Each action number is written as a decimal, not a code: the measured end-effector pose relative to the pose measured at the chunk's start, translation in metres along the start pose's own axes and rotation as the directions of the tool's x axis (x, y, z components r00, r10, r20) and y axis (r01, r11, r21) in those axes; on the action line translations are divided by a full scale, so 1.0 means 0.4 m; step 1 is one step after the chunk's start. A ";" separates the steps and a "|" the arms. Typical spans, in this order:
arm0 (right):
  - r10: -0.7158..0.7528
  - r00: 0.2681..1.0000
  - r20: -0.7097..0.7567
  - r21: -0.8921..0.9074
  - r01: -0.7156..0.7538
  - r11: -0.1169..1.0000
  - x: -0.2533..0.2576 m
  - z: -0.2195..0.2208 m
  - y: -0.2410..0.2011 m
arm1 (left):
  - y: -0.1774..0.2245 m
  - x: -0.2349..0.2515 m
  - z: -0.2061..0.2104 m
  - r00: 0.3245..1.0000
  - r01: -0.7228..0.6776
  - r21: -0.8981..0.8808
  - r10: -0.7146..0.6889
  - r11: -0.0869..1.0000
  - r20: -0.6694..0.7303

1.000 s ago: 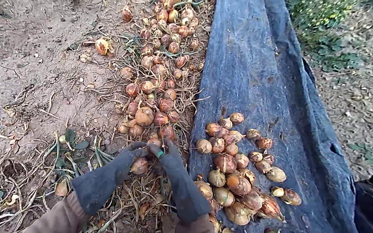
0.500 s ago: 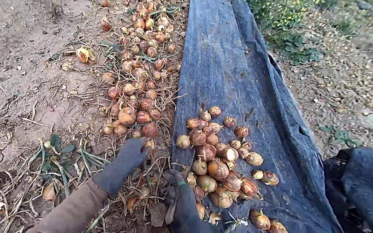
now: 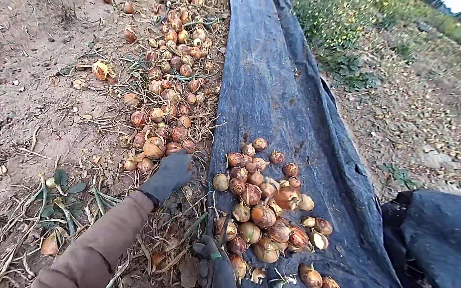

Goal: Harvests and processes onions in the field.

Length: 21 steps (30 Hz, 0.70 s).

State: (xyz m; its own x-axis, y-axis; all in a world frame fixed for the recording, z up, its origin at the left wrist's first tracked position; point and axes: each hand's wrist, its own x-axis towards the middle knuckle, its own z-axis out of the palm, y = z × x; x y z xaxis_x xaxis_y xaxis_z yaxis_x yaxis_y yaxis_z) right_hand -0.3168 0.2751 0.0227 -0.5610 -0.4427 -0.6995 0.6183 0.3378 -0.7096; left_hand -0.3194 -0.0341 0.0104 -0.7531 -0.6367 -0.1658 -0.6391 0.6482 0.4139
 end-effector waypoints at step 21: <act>-0.243 0.913 0.327 0.049 0.240 0.970 -0.027 -0.010 -0.008 | 0.048 -0.558 -0.039 0.911 0.250 -0.947 0.282 0.204 0.302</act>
State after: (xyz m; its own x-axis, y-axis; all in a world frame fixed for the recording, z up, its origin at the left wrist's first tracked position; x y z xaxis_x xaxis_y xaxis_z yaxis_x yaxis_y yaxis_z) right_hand -0.3151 0.2822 0.0322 -0.4821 -0.7581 -0.4391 0.4918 0.1806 -0.8518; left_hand -0.1610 0.1137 0.0693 -0.9133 -0.2711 -0.3041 -0.1709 -0.4227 0.8900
